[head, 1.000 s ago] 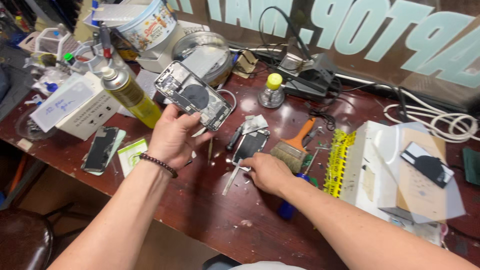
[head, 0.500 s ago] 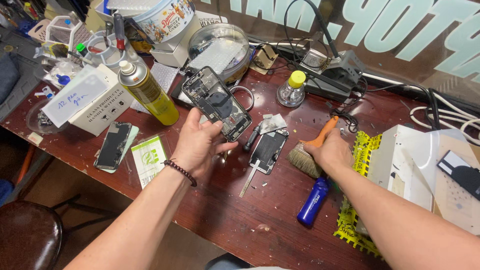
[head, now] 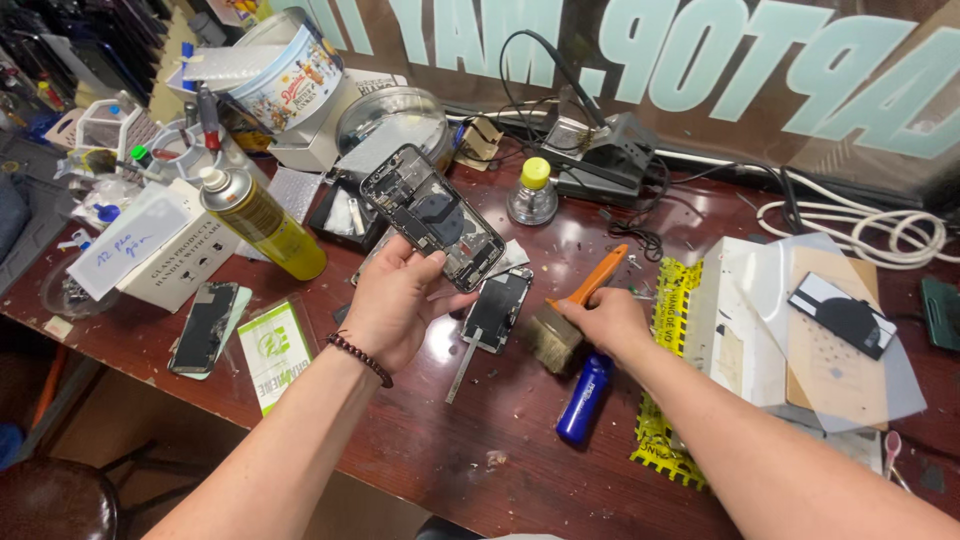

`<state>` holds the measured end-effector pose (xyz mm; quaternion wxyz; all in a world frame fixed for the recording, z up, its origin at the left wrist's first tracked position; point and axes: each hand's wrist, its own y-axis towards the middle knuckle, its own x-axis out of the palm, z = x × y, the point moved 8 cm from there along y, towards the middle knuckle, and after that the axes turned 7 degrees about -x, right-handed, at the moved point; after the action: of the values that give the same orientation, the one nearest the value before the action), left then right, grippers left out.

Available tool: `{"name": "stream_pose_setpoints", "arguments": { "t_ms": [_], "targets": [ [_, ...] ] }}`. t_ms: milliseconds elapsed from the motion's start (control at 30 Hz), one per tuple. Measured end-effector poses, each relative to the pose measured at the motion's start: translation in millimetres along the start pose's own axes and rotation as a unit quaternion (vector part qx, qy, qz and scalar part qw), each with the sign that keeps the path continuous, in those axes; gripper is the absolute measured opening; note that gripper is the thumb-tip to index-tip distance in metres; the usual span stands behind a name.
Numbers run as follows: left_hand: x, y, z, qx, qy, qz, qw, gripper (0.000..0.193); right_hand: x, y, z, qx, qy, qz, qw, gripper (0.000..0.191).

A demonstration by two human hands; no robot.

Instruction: The person cleans the interior of a disassembled smartphone with a toothbrush, retrieves a new battery from a shelf, removes its packaging, and places the battery into the phone chassis. The person also uses a brush to clean the phone interior and handles the battery and phone with both hands.

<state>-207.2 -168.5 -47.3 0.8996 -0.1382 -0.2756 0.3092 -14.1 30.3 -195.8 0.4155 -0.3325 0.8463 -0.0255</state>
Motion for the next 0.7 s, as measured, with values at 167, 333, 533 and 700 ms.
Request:
{"name": "stream_pose_setpoints", "arguments": {
  "t_ms": [167,333,533,700],
  "targets": [
    [23.5,8.3,-13.4,-0.044,-0.003,-0.04,0.998,0.025,-52.2,-56.4,-74.1,-0.276,-0.093,0.136,0.947,0.031],
    [86.4,32.5,-34.2,-0.087,0.004,-0.144,0.986,0.025,-133.2,-90.4,-86.3,-0.207,0.015,0.223,0.952,0.02],
    [167.0,42.5,-51.7,-0.122,0.044,-0.266,0.955,0.021,-277.3,-181.0,25.3,-0.145,-0.013,0.591,0.793,0.017],
    [180.1,35.1,-52.4,-0.131,0.063,-0.28,0.949,0.022,-231.4,-209.2,226.1,0.258,-0.032,0.427,0.866,0.024]
  ]
}}
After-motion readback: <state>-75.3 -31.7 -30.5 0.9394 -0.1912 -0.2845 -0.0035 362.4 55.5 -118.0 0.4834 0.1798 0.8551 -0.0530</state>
